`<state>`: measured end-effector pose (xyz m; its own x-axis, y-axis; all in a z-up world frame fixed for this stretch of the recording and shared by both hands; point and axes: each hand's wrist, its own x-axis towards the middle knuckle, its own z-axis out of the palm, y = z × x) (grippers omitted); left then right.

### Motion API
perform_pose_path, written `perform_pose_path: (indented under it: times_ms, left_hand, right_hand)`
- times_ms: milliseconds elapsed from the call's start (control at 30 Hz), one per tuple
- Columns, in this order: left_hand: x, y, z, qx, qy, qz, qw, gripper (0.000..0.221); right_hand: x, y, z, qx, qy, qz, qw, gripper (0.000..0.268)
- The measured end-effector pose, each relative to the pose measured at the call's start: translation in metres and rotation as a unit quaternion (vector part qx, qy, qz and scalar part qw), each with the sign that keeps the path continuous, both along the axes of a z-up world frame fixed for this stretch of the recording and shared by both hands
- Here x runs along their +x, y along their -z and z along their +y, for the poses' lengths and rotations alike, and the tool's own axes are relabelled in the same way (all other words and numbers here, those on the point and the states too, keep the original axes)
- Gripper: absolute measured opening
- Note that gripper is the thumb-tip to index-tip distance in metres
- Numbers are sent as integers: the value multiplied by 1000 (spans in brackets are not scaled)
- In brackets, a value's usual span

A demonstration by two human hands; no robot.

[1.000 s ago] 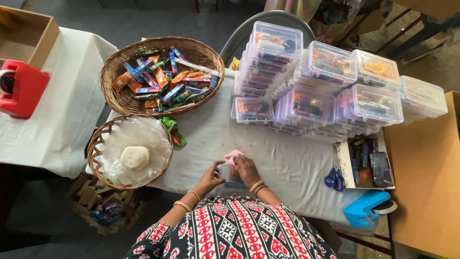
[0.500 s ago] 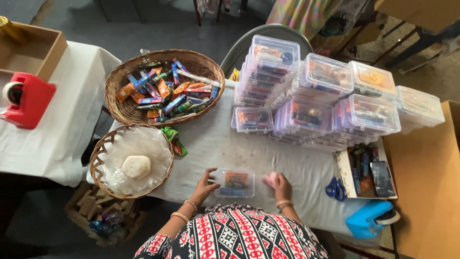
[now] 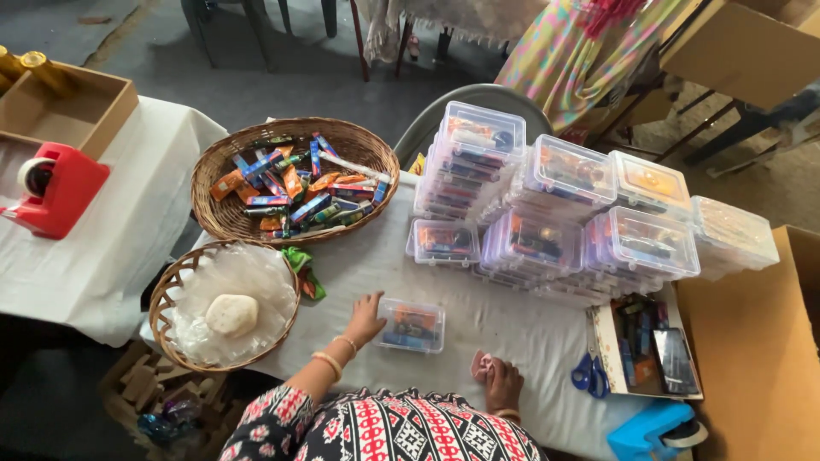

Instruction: The person picks small colorful packets from a wicker basket and places them into small clear plastic containers, closes the lids, and stacks the filled containers with others on the table. She occasionally wipes a container with a pink cloth and briefly touches a white dough-like object in a basket.

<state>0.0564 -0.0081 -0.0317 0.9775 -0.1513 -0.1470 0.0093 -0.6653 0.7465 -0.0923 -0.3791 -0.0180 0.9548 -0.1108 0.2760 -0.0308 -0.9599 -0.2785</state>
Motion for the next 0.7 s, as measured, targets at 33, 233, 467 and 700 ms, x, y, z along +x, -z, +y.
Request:
perform_pose_path:
  times_ms: [33, 233, 467, 700]
  left_hand:
    - [9, -11, -7, -1, -2, 2, 1000, 79]
    - [80, -8, -58, -121, -5, -79, 989, 61]
    - [128, 19, -109, -223, -97, 50, 969, 80]
    - [135, -17, -97, -352, -156, 117, 916, 77]
  right_hand:
    - [-2, -1, -1, -1, -2, 2, 1000, 22]
    - [2, 9, -5, -4, -13, -11, 1000, 26]
    - [-2, 4, -5, 10, -19, -11, 1000, 25]
    - [-1, -29, 7, 32, -20, 4, 999, 24]
